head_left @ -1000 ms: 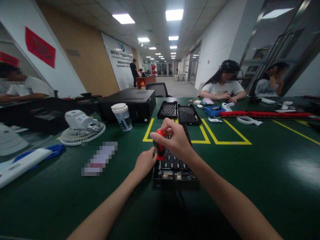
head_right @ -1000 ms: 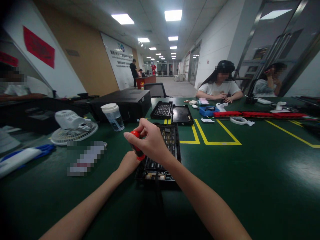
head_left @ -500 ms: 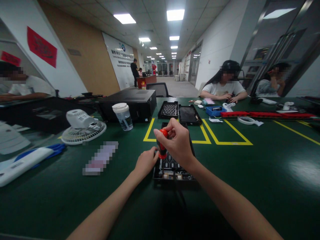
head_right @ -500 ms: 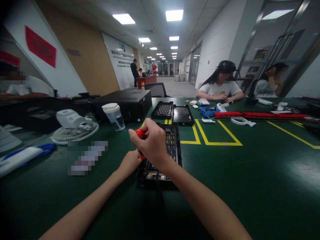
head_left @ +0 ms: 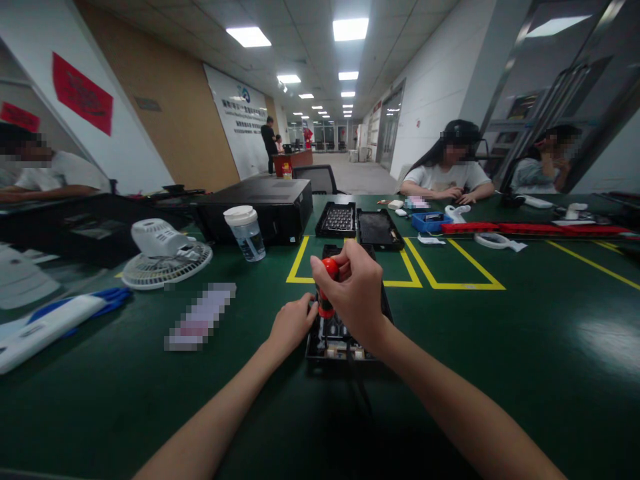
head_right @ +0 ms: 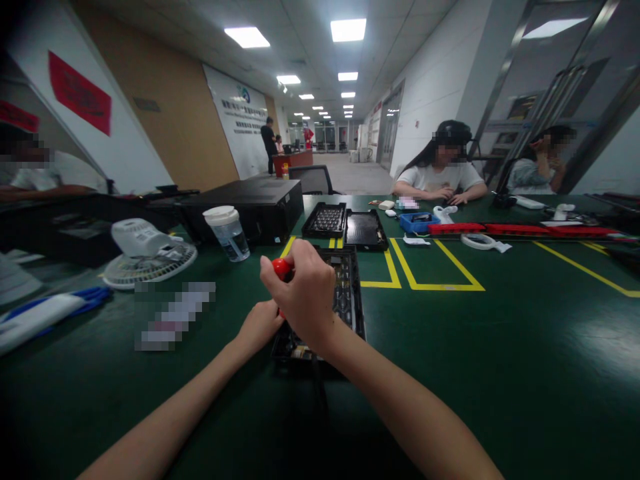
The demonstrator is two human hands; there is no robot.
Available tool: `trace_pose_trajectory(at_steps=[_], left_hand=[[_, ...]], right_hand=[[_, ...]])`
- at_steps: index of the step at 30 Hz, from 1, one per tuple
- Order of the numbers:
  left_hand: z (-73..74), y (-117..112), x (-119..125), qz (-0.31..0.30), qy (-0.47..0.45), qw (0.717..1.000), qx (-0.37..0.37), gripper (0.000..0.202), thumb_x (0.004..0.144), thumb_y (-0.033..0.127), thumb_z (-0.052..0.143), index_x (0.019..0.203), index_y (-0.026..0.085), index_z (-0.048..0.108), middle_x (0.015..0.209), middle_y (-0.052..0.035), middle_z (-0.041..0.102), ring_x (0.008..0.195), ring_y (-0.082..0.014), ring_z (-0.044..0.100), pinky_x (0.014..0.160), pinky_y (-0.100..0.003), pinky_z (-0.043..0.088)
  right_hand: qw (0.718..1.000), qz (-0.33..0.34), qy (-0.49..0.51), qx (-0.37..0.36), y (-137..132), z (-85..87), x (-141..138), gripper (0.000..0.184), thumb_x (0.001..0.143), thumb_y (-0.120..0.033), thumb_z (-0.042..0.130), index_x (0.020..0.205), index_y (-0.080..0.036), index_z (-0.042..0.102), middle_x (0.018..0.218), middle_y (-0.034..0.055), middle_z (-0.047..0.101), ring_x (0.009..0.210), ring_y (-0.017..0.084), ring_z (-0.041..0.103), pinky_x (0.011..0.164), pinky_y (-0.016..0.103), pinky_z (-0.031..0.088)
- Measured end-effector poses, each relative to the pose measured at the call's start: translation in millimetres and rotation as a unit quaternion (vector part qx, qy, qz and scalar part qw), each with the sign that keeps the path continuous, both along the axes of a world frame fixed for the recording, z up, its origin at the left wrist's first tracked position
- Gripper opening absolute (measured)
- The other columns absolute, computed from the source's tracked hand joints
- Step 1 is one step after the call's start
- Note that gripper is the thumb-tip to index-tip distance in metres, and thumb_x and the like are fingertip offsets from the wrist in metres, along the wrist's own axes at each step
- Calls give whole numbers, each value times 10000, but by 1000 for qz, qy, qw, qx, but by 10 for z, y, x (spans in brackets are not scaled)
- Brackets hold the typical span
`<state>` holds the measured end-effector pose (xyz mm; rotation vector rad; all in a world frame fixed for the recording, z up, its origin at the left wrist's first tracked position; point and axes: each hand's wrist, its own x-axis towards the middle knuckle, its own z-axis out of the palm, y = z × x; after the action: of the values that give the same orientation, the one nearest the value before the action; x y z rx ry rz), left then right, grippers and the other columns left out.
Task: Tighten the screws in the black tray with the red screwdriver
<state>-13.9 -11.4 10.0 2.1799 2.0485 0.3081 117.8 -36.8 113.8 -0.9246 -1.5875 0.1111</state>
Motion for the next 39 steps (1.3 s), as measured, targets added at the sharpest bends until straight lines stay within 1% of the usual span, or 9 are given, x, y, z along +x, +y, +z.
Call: trace_pose_trajectory(at_steps=[8, 12, 19, 25, 29, 31, 34, 36, 39], left_hand=[[-39, 33, -25, -13, -1, 1000, -3, 336, 862, 354, 314, 1031, 181, 549, 868, -88, 661, 810, -214, 620, 674, -274, 428], [-35, 35, -15, -8, -4, 1000, -3, 324, 867, 336, 326, 1074, 184, 523, 902, -95, 655, 844, -206, 615, 730, -283, 421], [40, -4, 20, 7, 4, 1000, -19, 315, 861, 345, 345, 1027, 176, 553, 872, -86, 661, 811, -195, 621, 676, -254, 429], [52, -29, 11, 5, 1, 1000, 0, 300, 864, 343, 334, 1009, 182, 542, 853, -73, 659, 788, -188, 623, 647, -243, 422], [36, -21, 2, 4, 2, 1000, 3, 304, 864, 347, 326, 1014, 187, 536, 856, -77, 658, 792, -201, 622, 654, -261, 424], [29, -15, 2, 7, 2, 1000, 0, 308, 862, 356, 328, 1012, 188, 538, 855, -78, 658, 791, -206, 623, 658, -267, 425], [24, -10, 1, 8, -3, 1000, -2, 304, 861, 353, 330, 1004, 189, 542, 846, -74, 656, 788, -206, 623, 662, -265, 423], [25, -10, -3, 7, -6, 1000, 0, 298, 862, 346, 328, 993, 189, 545, 847, -71, 653, 790, -203, 622, 662, -259, 421], [31, -17, -11, 4, -10, 1000, 2, 289, 860, 345, 329, 957, 184, 549, 859, -71, 648, 801, -199, 619, 657, -249, 418]], right_hand=[[999, -40, -13, 29, -65, 4, -22, 286, 764, -313, 535, 615, -187, 325, 579, -39, 384, 497, 67, 369, 493, 209, 332], [999, -30, -8, 28, -103, 17, -34, 287, 757, -317, 537, 616, -191, 322, 585, -36, 383, 509, 75, 368, 504, 219, 335], [994, 64, 43, -81, -64, 41, -7, 228, 729, -293, 556, 672, -196, 358, 592, -44, 399, 519, 79, 387, 485, 208, 322], [972, 175, 82, -137, 30, 38, 23, 235, 730, -288, 564, 673, -195, 357, 558, -72, 347, 484, 65, 336, 474, 197, 298], [934, 286, 117, -180, 89, 12, 18, 221, 743, -269, 551, 683, -192, 353, 639, -45, 465, 556, 80, 429, 554, 219, 376], [896, 366, 151, -200, 115, 0, 8, 213, 750, -250, 543, 704, -194, 343, 706, -21, 539, 635, 101, 508, 633, 253, 419], [823, 484, 190, -229, 146, -2, 2, 164, 764, -215, 519, 780, -197, 356, 802, 21, 620, 757, 137, 580, 719, 307, 446], [784, 536, 191, -248, 160, 9, 12, 158, 766, -195, 503, 885, -190, 400, 891, 57, 645, 809, 151, 597, 743, 324, 452], [747, 581, 171, -275, 167, 27, 45, 225, 763, -199, 493, 985, -164, 479, 997, 91, 633, 841, 160, 606, 765, 324, 455]])
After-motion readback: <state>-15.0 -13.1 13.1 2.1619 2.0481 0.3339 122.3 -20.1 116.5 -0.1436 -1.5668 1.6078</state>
